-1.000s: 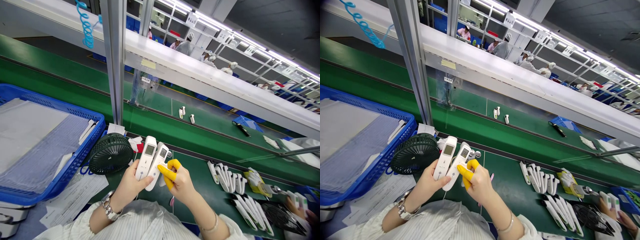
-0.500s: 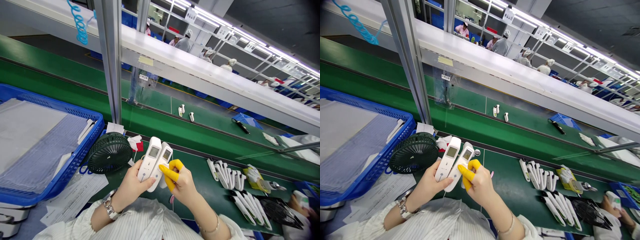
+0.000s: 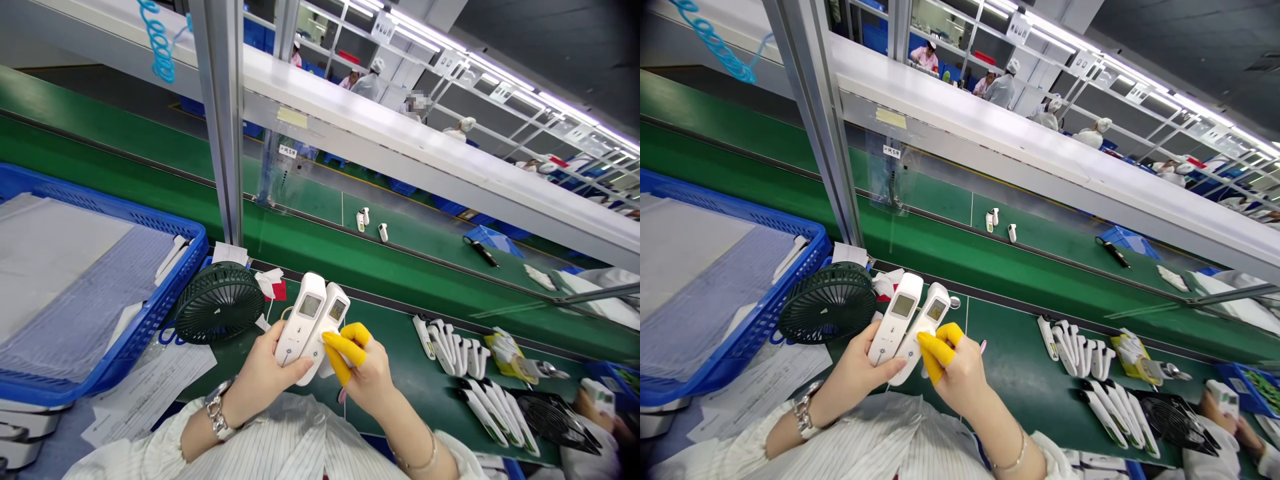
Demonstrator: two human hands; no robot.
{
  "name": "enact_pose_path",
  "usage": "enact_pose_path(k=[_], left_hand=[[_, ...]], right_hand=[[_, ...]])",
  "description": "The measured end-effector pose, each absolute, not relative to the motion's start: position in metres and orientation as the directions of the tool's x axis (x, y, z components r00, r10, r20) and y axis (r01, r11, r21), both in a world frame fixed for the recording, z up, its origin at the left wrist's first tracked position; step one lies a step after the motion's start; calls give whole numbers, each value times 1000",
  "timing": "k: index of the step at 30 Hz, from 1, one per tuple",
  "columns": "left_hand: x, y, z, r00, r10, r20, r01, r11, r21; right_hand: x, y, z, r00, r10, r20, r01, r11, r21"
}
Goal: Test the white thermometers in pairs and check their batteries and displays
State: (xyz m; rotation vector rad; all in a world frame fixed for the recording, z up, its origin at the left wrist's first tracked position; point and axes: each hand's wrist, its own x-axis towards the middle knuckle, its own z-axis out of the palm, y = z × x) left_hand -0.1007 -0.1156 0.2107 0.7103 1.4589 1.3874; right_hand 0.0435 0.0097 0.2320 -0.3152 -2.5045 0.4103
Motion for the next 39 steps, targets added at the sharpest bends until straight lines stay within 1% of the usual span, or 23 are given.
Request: enact_pose_path(k=[6, 10, 15, 21, 27, 30, 35, 39], left_hand=[[-101, -117, 210, -408, 882, -237, -154, 189, 970], [-100, -117, 212, -385, 893, -235, -145, 193, 970], [-100, -119, 212, -408, 882, -234, -103, 211, 972], [-99, -118, 210, -390, 893, -225, -98, 203, 974], [-98, -118, 212, -384, 897, -219, -110, 191, 975], [-99, -118, 213, -370, 903, -218, -123, 185, 975], [-98, -118, 214, -378, 898, -224, -116, 194, 974], [-99, -119, 214, -365, 904, -222, -133, 185, 974]], right_hand=[[45, 5, 234, -827, 330, 456, 138, 904, -403], [44, 5, 235, -822, 329, 465, 143, 910, -390], [44, 5, 235, -832, 330, 445, 153, 909, -388], [45, 7, 236, -833, 317, 454, 151, 919, -365], [46, 8, 238, -860, 311, 404, 184, 928, -323], [46, 8, 240, -856, 314, 411, 185, 928, -324], [48, 9, 242, -877, 302, 375, 181, 929, -323], [48, 10, 242, -872, 297, 389, 166, 927, -336]])
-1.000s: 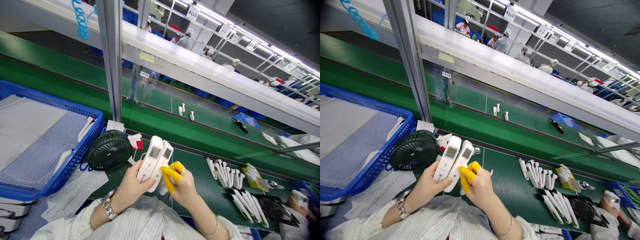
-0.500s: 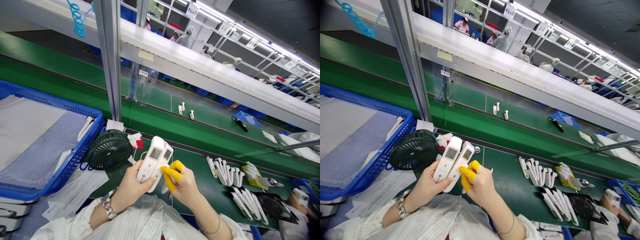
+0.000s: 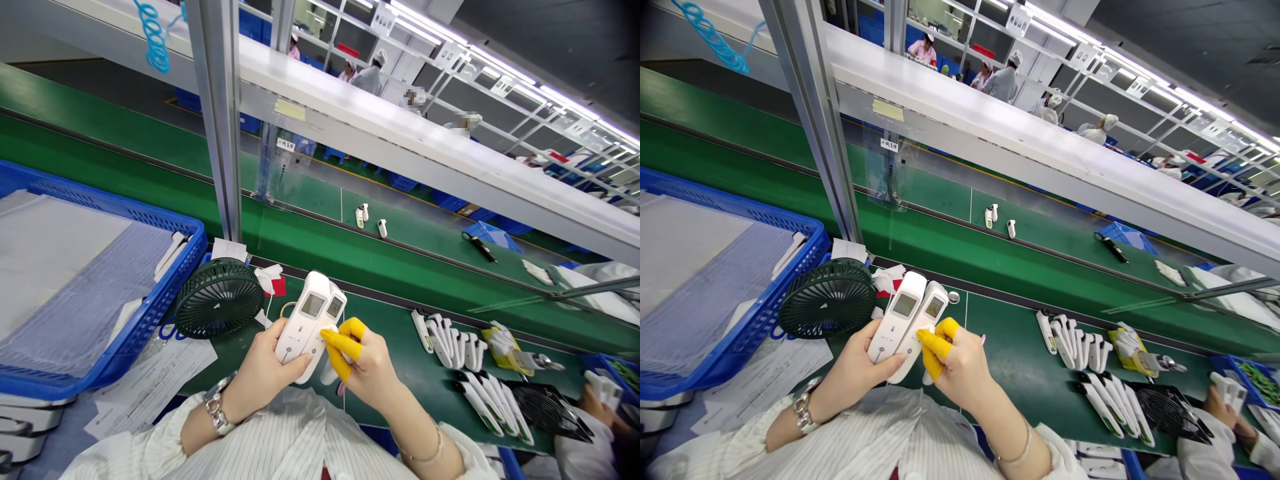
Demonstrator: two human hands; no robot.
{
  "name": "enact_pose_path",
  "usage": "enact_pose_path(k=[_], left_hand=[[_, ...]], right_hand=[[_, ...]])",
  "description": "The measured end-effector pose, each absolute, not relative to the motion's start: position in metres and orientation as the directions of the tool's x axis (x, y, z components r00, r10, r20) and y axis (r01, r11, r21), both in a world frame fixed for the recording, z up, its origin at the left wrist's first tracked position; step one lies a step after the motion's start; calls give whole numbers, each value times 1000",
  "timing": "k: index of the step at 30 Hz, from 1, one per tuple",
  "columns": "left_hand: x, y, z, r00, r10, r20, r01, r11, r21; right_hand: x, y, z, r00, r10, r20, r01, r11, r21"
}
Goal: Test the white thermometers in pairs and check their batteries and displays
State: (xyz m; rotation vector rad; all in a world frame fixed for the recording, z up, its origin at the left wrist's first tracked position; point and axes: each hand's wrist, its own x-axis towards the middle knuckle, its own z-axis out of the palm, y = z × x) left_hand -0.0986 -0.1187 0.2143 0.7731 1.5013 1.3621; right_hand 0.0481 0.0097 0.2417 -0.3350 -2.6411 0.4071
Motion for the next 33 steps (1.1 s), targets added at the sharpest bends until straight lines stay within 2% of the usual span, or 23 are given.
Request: enact_pose_path(k=[8, 13, 19, 25, 29, 33], left_hand=[[-98, -118, 214, -333, 915, -229, -147, 189, 971], [-98, -120, 216, -356, 907, -225, -160, 178, 971], [-99, -119, 215, -366, 903, -224, -160, 176, 971], [-98, -120, 214, -383, 898, -215, -170, 160, 972], [-96, -121, 213, -406, 893, -192, -89, 170, 981], [-94, -122, 216, -421, 893, -161, 2, 179, 984]], right_hand=[[45, 5, 241, -876, 268, 400, 117, 924, -363], [41, 8, 242, -786, 410, 463, 280, 903, -326], [43, -1, 246, -904, 223, 363, 66, 915, -399], [43, 3, 247, -788, 416, 455, 166, 854, -493], [41, 1, 247, -748, 519, 413, 187, 762, -620], [36, -2, 247, -721, 593, 359, 227, 691, -686]])
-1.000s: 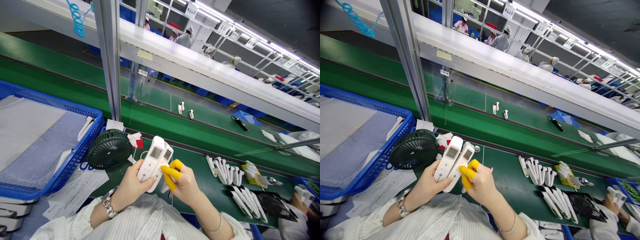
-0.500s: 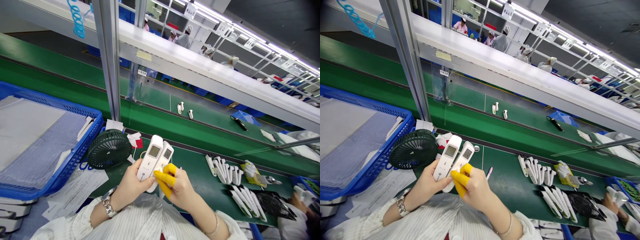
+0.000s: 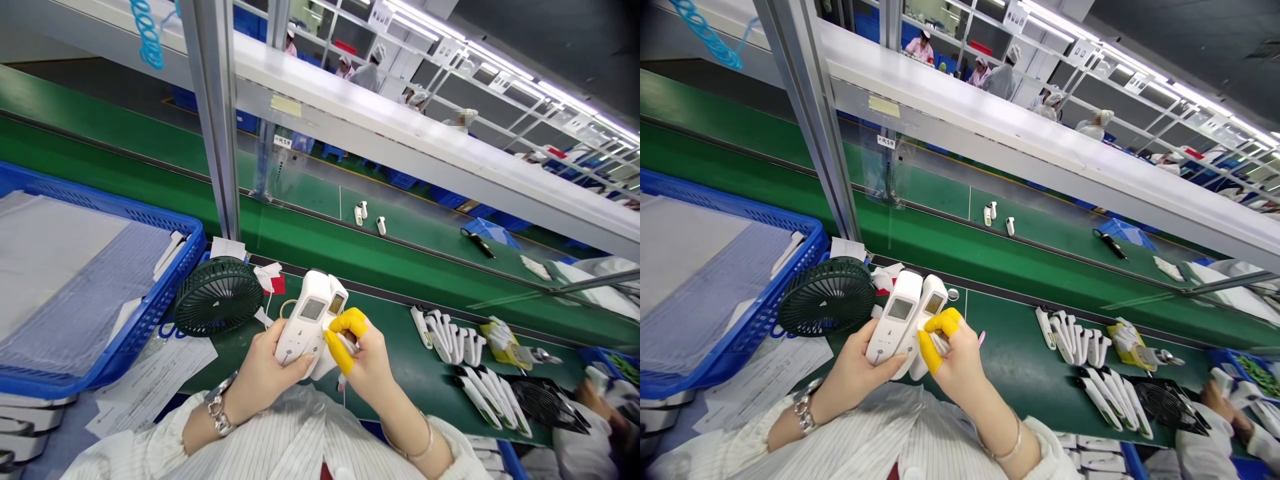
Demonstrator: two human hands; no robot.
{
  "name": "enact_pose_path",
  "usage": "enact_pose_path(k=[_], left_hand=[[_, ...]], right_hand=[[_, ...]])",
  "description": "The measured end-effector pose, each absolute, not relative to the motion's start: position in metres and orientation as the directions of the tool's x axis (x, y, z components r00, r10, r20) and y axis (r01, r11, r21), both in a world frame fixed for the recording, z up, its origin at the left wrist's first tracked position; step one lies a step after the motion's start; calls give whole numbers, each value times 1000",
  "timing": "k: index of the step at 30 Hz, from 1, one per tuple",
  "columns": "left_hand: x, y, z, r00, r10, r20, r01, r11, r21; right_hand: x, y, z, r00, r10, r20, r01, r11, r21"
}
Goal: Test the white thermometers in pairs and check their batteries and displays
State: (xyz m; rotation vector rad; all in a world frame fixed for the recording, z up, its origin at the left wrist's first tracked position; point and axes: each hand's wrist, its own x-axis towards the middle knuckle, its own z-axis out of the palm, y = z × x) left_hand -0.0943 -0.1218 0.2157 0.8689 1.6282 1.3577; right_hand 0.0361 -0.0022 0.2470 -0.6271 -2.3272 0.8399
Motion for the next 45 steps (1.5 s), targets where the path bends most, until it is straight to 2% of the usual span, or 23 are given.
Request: enact_pose_path(k=[4, 8, 13, 19, 22, 32, 36, 41, 45], left_hand=[[-94, -122, 216, -421, 897, -131, 70, 176, 982], [-93, -122, 215, -427, 895, -133, 68, 179, 982], [-93, -121, 216, -428, 889, -160, 32, 192, 981], [-94, -122, 214, -447, 876, -180, -24, 189, 982], [-94, -122, 214, -441, 877, -189, -72, 176, 982], [-94, -118, 209, -388, 890, -239, -235, 155, 960], [-95, -116, 208, -372, 893, -255, -302, 143, 942], [-93, -117, 203, -359, 901, -244, -362, 106, 926], [-89, -117, 198, -350, 903, -248, -417, 87, 905]], right_hand=[[32, -3, 246, -699, 615, 366, 234, 680, -694], [32, -4, 242, -689, 606, 398, 220, 697, -682], [35, -5, 236, -697, 517, 496, 190, 801, -568], [39, -4, 235, -737, 436, 517, 205, 873, -444], [39, -3, 236, -733, 436, 522, 228, 880, -416], [37, 1, 236, -774, 461, 434, 198, 827, -526], [46, 14, 233, -756, 531, 383, 287, 794, -536], [62, 28, 220, -742, 633, 220, 455, 717, -528], [62, 23, 216, -751, 647, 134, 443, 643, -625]])
